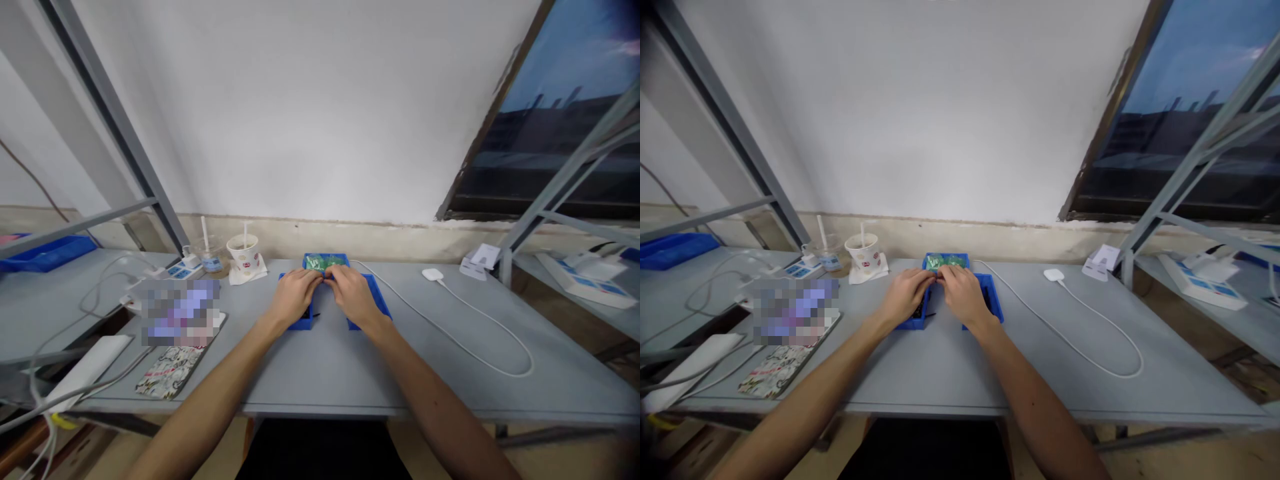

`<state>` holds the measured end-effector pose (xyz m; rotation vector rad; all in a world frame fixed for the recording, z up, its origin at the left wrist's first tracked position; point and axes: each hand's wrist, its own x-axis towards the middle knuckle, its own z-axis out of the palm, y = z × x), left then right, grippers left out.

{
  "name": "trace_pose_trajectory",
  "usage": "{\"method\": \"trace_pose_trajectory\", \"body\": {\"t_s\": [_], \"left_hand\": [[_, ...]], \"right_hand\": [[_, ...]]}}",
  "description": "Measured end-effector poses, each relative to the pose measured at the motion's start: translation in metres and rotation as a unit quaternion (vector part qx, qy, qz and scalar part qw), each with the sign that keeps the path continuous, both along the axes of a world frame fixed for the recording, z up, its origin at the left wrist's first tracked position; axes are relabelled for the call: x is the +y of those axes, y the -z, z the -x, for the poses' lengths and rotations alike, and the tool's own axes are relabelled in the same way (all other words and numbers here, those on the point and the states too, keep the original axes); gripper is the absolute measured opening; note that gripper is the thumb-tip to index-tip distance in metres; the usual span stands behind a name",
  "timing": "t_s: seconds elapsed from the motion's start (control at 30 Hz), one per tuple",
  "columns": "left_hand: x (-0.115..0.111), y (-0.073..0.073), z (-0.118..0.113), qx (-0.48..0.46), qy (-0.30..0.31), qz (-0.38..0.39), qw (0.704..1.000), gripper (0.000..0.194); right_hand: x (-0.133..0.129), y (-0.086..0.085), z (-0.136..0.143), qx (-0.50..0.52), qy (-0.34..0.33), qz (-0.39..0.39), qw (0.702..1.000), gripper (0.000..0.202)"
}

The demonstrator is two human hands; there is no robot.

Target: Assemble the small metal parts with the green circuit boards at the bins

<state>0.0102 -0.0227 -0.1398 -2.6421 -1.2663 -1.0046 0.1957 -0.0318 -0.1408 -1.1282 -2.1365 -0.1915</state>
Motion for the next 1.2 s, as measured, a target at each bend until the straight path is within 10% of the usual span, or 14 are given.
{"method": "trace_pose_trajectory", "body": {"t_s": [0.57,0.97,1.2], "left_hand": [[0.000,0.002,-0.001,-0.020,0.012,-0.013,1.000,0.023],[0.000,0.001,0.000,-0.042,0.003,-0.014,0.999,0.025],[0.001,0.002,-0.001,-0.043,-0.001,-0.023,0.999,0.023]], "right_hand": [[0.004,-0.006,-0.010,0.056,0.011,-0.061,0.996,0.019],[0.009,-0.023,-0.051,0.085,0.167,-0.086,0.979,0.009],[-0.003,-0.010,-0.012,-0.105,-0.051,0.069,0.991,0.012]]}}
